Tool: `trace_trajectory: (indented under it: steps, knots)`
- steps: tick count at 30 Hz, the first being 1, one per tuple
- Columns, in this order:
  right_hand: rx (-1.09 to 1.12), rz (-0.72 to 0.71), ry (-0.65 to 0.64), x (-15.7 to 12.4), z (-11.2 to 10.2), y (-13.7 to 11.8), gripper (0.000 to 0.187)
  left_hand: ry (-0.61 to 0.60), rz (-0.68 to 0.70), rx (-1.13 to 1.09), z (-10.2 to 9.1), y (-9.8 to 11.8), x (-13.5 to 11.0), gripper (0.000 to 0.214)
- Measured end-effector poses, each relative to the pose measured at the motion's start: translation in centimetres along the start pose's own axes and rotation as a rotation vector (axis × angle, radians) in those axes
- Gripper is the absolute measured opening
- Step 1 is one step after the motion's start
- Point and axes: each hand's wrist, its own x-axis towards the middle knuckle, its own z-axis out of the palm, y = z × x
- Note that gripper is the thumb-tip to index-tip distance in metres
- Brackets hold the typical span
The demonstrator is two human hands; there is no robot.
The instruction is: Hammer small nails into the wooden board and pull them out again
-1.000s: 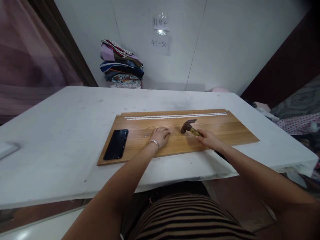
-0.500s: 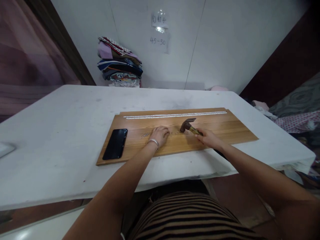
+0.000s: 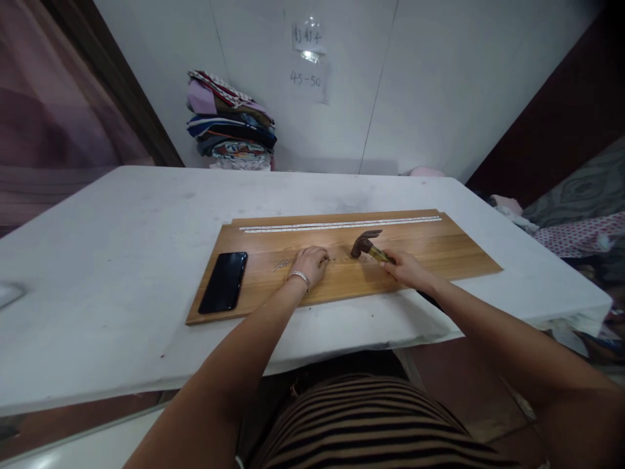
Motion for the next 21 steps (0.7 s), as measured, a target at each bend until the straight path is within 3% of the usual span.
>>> trace_trajectory:
  steps: [21]
  knots:
    - [0.007,0.004,-0.021,-0.01,0.13,-0.28,0.019,0.005,-0.011,-0.002,-0.06,0.05,0.0,0.023]
